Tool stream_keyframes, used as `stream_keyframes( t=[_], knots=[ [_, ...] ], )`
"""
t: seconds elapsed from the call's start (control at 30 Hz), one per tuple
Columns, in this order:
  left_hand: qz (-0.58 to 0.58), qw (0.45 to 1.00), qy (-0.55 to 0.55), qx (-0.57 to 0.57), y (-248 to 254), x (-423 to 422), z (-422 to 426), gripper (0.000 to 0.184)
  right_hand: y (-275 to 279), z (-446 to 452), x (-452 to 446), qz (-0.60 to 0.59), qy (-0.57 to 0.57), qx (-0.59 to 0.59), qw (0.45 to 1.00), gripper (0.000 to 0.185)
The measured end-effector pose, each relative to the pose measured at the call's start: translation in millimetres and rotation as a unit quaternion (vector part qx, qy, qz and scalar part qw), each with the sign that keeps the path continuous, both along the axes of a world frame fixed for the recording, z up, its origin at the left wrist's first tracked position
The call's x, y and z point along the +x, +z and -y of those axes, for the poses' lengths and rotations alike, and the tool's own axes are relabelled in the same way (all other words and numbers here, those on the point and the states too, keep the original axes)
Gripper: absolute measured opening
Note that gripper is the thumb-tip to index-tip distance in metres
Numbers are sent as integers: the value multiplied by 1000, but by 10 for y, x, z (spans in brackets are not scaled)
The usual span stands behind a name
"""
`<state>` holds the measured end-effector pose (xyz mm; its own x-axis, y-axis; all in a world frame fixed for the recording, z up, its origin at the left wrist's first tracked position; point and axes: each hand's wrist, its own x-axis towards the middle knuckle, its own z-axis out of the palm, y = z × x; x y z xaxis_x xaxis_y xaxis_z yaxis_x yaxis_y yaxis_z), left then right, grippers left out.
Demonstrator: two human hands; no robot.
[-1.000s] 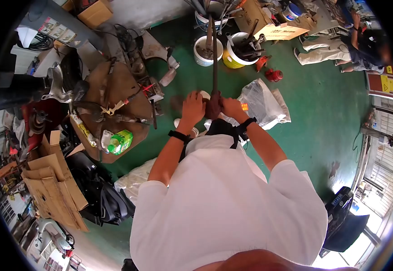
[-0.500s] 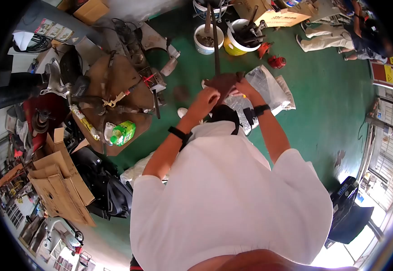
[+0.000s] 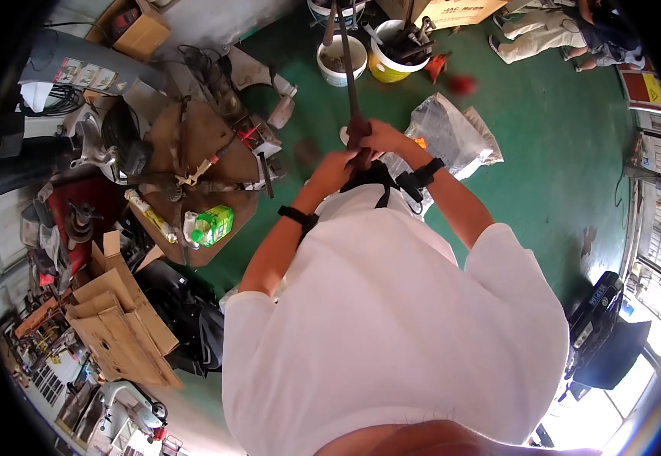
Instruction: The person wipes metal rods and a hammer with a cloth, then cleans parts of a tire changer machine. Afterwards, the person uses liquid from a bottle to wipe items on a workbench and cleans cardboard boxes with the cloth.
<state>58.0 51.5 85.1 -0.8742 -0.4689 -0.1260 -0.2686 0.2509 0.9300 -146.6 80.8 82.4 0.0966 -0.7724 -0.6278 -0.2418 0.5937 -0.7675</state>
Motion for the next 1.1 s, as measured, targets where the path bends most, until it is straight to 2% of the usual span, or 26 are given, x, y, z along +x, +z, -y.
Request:
stream_keyframes(
  t=[0.03, 0.1, 0.13, 0.2, 0.23, 0.3, 0.33, 0.4, 0.47, 0.53, 0.57, 0.63, 0.7, 0.73, 0.8, 0.83, 0.87, 0.9, 0.93, 0.97, 1.03, 1.07, 1.1],
  knots=[
    [2, 999, -7, -35, -33, 46, -7, 42, 142, -21, 101, -4, 2, -2, 1000, 46],
    [-26, 993, 62, -94, -372, 177, -89, 39, 361, 76, 122, -188, 107, -65, 974, 68],
    [-19, 995, 76, -53, -277, 232, -60, 41, 128, 137, 110, -205, 109, -65, 971, 68],
    [-16, 996, 88, -6, -44, 284, -26, 42, -706, 74, 96, -275, -84, -183, 940, 93],
    [14, 997, 82, -4, 49, 314, 38, 44, -782, 119, 32, -278, -80, -188, 939, 93],
    [75, 995, 57, -10, 344, 344, 159, 42, -842, 304, 75, -277, -69, -195, 938, 107],
    [81, 994, 66, -15, 311, 347, 185, 42, -757, 351, 134, -270, -64, -202, 939, 107],
    [1, 996, 81, -43, 149, 324, 252, 44, -467, 338, 165, -247, -79, -137, 956, 103],
    [-14, 994, 89, -59, 6, 227, 247, 44, -733, 295, 116, -236, -109, -148, 954, 102],
    [-36, 987, 118, 103, -309, 146, 173, 48, -854, 234, 110, -224, -139, -154, 952, 101],
    [-37, 987, 119, 99, -283, 108, 118, 48, -846, 170, 132, -193, -132, -151, 960, 95],
    [46, 991, 126, 0, -256, 23, 23, 44, -748, 4, 252, -165, -125, -148, 967, 89],
    [37, 995, 93, 24, -503, 16, 80, 45, -372, -160, 427, -363, -44, -240, 899, 63],
    [31, 996, 62, 51, -606, 27, 41, 46, -298, -261, 428, -363, -31, -239, 900, 63],
    [54, 994, 78, 60, -252, 39, 81, 45, -196, -300, 347, -249, -1, -347, 904, 33],
    [83, 991, 81, 64, -110, 65, 133, 45, -160, -257, 300, -239, 23, -354, 904, 33],
    [85, 988, 107, 64, -126, 80, 148, 45, -152, -216, 260, -262, 65, -330, 905, 25],
    [34, 990, 119, 61, -161, 71, 144, 44, -156, -138, 225, -282, 105, -307, 903, 19],
    [-13, 990, 127, 54, -198, 74, 148, 43, -188, -38, 184, -270, 91, -305, 909, 19],
    [0, 993, 106, 50, -244, 62, 181, 48, -234, 49, 151, -256, 73, -300, 916, 20],
    [-89, 989, 110, 35, -415, -30, 139, 55, -423, 283, 58, -288, 61, -311, 904, 22],
    [-36, 995, 84, -27, -517, -67, 138, 61, -346, 418, 53, -353, 92, -261, 894, 22],
    [-4, 998, 57, -14, -473, -111, 127, 64, -239, 514, 83, -414, 124, -214, 876, 23]
  ],
)
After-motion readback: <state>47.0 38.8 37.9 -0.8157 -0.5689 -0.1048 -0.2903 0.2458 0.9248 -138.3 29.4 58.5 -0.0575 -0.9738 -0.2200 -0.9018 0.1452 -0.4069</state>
